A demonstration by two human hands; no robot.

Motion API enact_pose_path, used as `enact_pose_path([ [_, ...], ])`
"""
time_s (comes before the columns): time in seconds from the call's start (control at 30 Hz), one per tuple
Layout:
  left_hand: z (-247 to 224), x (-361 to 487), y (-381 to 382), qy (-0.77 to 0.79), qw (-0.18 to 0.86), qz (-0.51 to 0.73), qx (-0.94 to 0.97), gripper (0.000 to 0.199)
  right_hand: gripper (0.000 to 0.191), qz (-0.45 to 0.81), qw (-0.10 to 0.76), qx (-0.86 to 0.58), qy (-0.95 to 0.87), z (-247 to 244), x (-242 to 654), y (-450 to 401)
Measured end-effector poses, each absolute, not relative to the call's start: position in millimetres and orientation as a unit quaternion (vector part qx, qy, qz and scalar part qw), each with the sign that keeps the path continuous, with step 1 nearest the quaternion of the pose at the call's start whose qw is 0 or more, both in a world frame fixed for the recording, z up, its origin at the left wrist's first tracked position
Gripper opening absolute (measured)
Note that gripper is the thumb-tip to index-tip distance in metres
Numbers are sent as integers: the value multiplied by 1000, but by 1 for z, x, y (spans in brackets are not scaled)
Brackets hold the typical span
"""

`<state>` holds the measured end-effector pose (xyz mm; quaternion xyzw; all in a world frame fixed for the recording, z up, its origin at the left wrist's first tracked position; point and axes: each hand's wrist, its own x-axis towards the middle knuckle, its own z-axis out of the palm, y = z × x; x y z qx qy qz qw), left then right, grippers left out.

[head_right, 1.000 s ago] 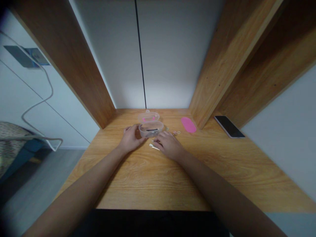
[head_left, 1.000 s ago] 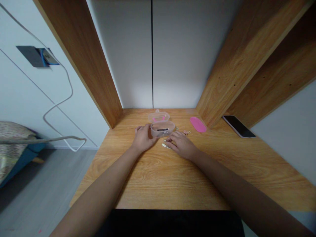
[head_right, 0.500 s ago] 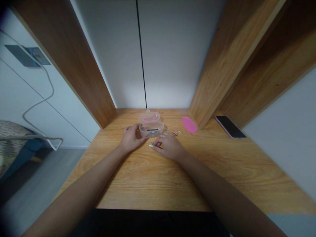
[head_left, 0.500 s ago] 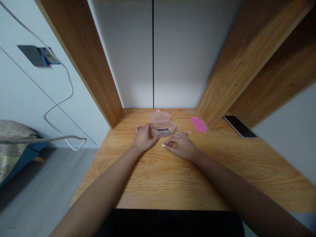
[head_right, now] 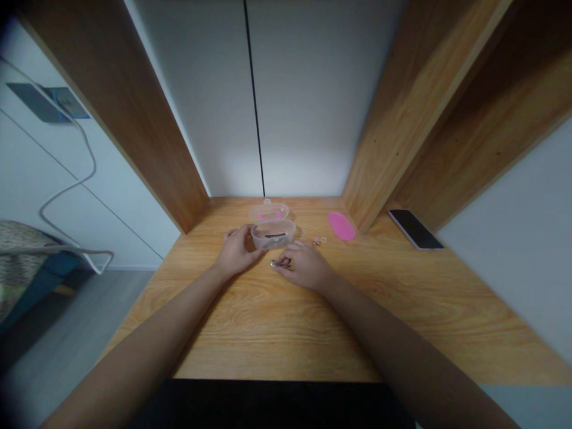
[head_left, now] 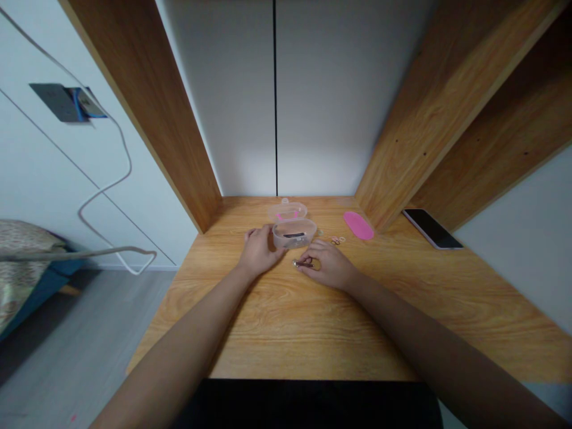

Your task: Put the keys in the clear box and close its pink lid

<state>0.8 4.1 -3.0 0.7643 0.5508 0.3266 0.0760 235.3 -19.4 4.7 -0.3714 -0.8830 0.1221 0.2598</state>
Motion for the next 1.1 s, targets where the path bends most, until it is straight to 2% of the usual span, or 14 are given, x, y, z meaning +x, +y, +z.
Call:
enact_pose_path([
  [0.4,-2,1,3,551,75,329,763,59,15,89,221,-365,-900,9,233,-21],
  [0.67,0,2,2,544,80,331,767,58,10,63,284,-368,-883,16,241,-18],
  [0.9,-2,1,4,515,85,322,790,59,10,-15,362,-403,-840,16,247,-15],
  [1.1,0,2,2,480,100,309,815,61,10,-76,388,-441,-806,17,248,-15],
])
